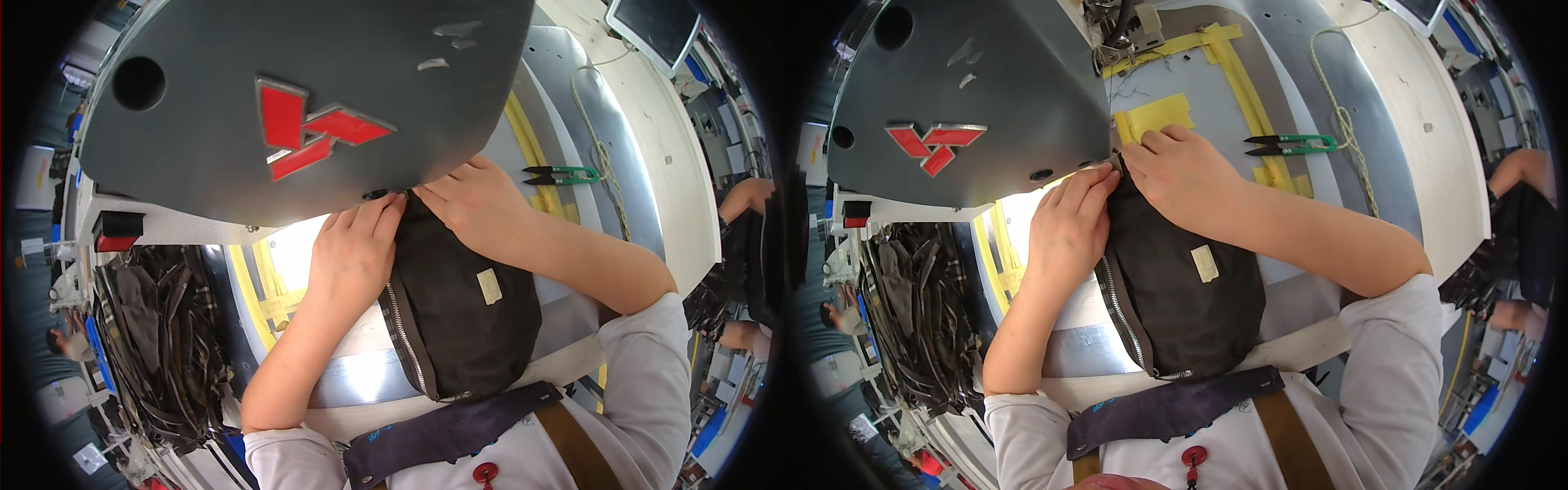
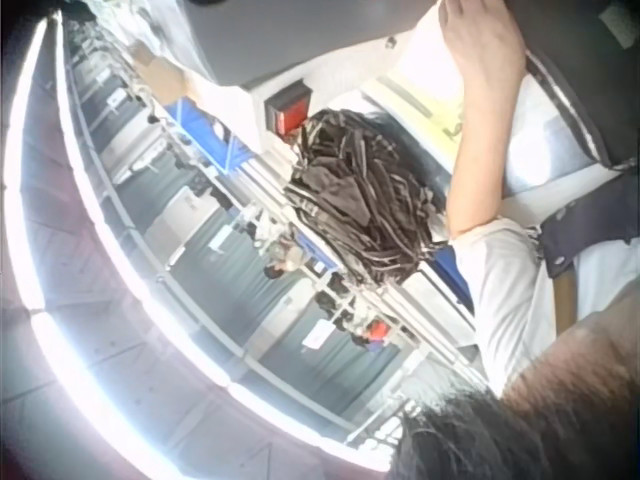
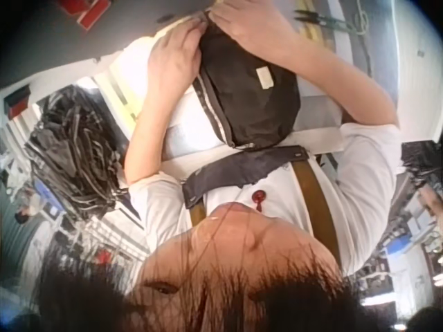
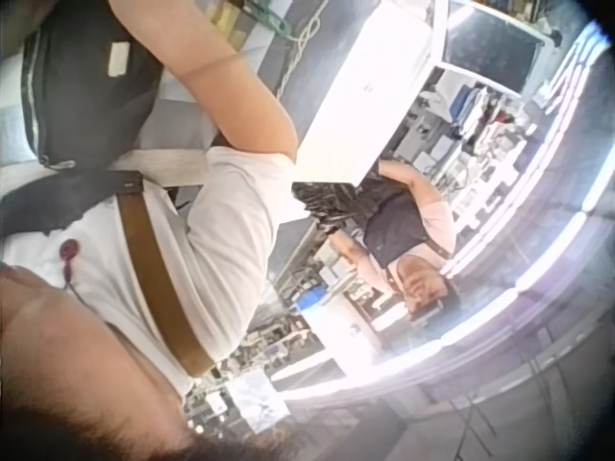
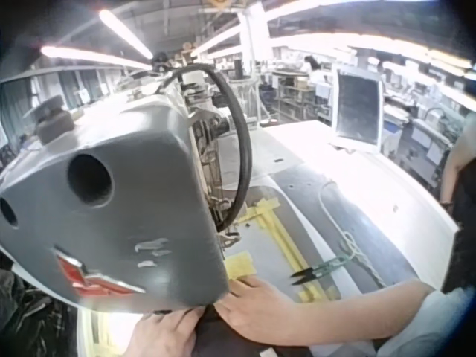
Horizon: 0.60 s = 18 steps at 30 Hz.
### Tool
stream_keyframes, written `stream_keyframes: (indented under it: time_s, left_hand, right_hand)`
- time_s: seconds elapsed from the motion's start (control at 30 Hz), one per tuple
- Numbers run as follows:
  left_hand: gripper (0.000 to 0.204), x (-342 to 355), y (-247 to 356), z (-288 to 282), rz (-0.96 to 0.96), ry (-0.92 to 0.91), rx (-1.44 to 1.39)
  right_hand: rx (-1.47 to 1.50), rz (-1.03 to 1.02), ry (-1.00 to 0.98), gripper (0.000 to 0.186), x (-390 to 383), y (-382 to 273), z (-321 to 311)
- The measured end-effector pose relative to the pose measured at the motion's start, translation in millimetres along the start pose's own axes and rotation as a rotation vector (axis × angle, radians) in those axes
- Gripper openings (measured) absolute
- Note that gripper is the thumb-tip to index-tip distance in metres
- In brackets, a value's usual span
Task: The person operates an industrial sewing machine to stitch a zipper onto a dark-colored bag. They repeatedly align the zipper tape with the bag edge, feed the material under the presser foot, and sew short segments. The person uses scissors to trim excess thread and frequently inspects the stitching line before continuing.
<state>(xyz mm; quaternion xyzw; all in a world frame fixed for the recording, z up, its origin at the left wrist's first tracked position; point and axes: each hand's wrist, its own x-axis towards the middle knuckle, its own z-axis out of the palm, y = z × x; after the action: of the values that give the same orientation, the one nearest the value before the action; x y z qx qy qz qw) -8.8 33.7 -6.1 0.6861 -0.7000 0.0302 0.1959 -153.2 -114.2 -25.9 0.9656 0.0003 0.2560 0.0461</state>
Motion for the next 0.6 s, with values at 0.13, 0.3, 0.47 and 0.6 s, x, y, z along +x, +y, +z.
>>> stream_keyframes:
  time_s: [0.13,0.3,0.47,0.6]
  left_hand:
    - [0.041,1.1,0.6,0.0,0.002,0.002,0.008]
    - [0.04,0.4,-0.4,1.9,-0.003,0.002,0.012]
    - [0.04,0.5,-0.9,0.9,0.0,0.01,0.013]
    - [0.039,0.8,-0.8,1.9,0.005,0.026,0.01]
  right_hand:
    - [0.031,-0.006,0.005,0.018,0.0,1.3,0.7]
    - [0.063,-0.03,0.001,0.017,0.1,6.7,-1.3]
    - [0.067,0.018,0.052,0.019,0.9,3.2,-2.0]
    - [0.097,0.046,0.016,0.023,-0.2,2.4,-0.6]
